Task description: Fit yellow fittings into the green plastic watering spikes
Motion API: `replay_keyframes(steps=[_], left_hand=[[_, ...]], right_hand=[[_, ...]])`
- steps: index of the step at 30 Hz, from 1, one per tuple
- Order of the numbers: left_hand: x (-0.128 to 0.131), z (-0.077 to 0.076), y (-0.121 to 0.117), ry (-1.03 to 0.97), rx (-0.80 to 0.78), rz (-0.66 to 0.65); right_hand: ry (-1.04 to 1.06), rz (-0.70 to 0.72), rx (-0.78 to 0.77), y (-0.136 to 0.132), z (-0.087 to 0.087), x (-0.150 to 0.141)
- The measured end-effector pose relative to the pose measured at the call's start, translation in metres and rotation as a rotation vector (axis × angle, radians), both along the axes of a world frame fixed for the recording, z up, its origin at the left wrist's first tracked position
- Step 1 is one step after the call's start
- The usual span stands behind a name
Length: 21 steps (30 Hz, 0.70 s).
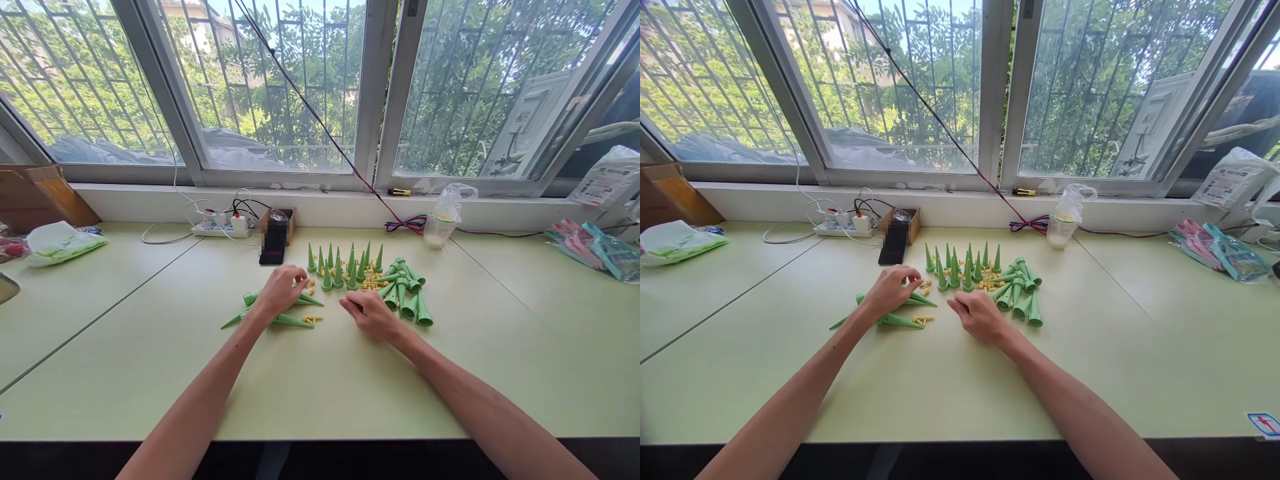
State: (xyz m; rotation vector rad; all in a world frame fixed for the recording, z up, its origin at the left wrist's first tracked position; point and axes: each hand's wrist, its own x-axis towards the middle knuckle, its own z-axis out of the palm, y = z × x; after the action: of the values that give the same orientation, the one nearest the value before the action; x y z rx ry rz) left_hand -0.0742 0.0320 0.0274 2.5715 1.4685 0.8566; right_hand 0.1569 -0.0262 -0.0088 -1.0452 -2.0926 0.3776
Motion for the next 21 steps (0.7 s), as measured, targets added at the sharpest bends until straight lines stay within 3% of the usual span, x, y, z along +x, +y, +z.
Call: replay_keyframes(steps=[5,14,21], left_hand=[[0.006,-0.004,-0.005,0.139,-0.054,-0.037],[0.001,0.004,-0.012,0.272,-0.098,-0.049],[0.002,0.003,-0.015,0.227,-0.129,-0.087]], right_hand=[[-0.013,0.043,-0.027,-0.002,-0.001,-0.003],[-0.014,0.03,-0.082,-0.002,-0.002,-0.003],[-0.019,0.017,-0.065,-0.002,-0.003,-0.004]])
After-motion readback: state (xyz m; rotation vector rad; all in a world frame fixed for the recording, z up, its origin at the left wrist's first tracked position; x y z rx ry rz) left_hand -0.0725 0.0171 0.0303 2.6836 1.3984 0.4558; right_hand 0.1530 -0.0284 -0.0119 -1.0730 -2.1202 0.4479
